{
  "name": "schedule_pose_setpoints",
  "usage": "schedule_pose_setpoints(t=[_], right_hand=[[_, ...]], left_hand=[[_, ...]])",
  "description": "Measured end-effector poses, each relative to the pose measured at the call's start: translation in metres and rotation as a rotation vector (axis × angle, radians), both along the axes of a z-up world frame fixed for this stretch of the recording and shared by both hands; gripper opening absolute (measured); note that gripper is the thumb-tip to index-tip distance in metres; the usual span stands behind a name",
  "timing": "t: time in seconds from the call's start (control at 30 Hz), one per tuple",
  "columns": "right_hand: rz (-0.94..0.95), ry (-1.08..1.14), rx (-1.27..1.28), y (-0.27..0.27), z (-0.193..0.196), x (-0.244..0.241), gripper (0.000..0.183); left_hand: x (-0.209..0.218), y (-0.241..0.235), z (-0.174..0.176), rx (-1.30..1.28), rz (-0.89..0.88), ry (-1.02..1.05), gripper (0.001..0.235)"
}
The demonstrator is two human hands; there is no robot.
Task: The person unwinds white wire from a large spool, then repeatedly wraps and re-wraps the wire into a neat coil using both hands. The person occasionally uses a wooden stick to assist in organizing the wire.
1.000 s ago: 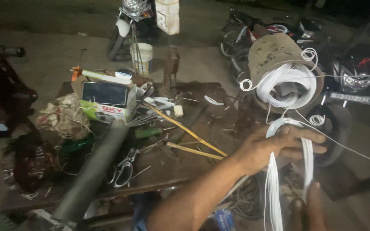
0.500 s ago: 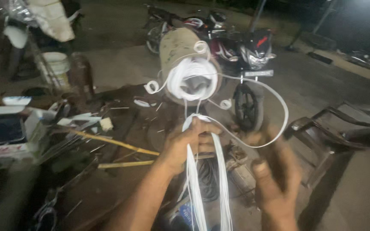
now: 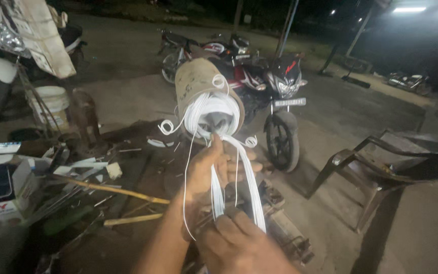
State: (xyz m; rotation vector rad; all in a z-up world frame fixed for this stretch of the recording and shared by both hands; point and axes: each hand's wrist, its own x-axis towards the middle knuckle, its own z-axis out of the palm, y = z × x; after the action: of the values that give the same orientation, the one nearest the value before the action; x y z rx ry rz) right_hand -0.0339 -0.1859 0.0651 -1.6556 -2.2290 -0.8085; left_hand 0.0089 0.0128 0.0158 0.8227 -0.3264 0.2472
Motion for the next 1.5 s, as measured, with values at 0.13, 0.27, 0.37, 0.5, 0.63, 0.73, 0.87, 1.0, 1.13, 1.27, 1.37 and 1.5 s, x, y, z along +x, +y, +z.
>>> schedule_pose_setpoints(t=[0.13, 0.27, 0.37, 0.5, 0.63, 0.73, 0.87, 1.0, 1.13, 1.27, 1.37, 1.5], right_hand=[[0.010, 0.072, 0.057, -0.017, 0.006, 0.018, 0.037], [0.030, 0.332, 0.186, -0.029, 0.017, 0.048, 0.047], [0.036, 0.281, 0.196, -0.027, 0.025, 0.077, 0.059], [-0.156, 0.023, 0.182, -0.012, 0.008, 0.095, 0.053], [-0.133, 0.057, 0.266, 0.000, -0.025, 0.098, 0.038], [-0.030, 0.322, 0.302, 0.005, -0.034, 0.101, 0.043], [0.042, 0.175, 0.319, 0.008, -0.025, 0.098, 0.044], [0.006, 0.045, 0.308, 0.007, -0.018, 0.089, 0.029], [-0.008, -0.052, 0.372, 0.013, -0.016, 0.095, 0.021], [0.053, -0.059, 0.463, 0.017, -0.024, 0.103, 0.016], [0.037, -0.003, 0.500, 0.017, -0.033, 0.105, 0.013], [-0.005, 0.126, 0.549, 0.019, -0.044, 0.103, 0.010]], left_hand=[[-0.005, -0.002, -0.005, -0.027, 0.134, 0.161, 0.071], [0.000, 0.000, -0.018, -0.157, 0.054, 0.047, 0.063], [0.009, 0.004, -0.024, -0.185, 0.067, 0.043, 0.053], [0.008, 0.005, -0.029, -0.189, 0.020, -0.072, 0.050], [0.003, 0.000, -0.026, -0.249, 0.071, -0.028, 0.047], [-0.001, 0.002, -0.021, -0.150, 0.010, -0.122, 0.056], [-0.005, 0.002, -0.020, -0.175, 0.021, -0.091, 0.059], [-0.007, 0.001, -0.025, -0.216, 0.007, -0.140, 0.056], [-0.007, 0.001, -0.023, -0.214, 0.046, -0.052, 0.056], [-0.011, -0.001, -0.016, -0.173, 0.073, -0.147, 0.060], [-0.013, -0.001, -0.011, -0.186, 0.043, -0.149, 0.065], [-0.012, 0.000, -0.008, -0.194, 0.027, -0.009, 0.072]])
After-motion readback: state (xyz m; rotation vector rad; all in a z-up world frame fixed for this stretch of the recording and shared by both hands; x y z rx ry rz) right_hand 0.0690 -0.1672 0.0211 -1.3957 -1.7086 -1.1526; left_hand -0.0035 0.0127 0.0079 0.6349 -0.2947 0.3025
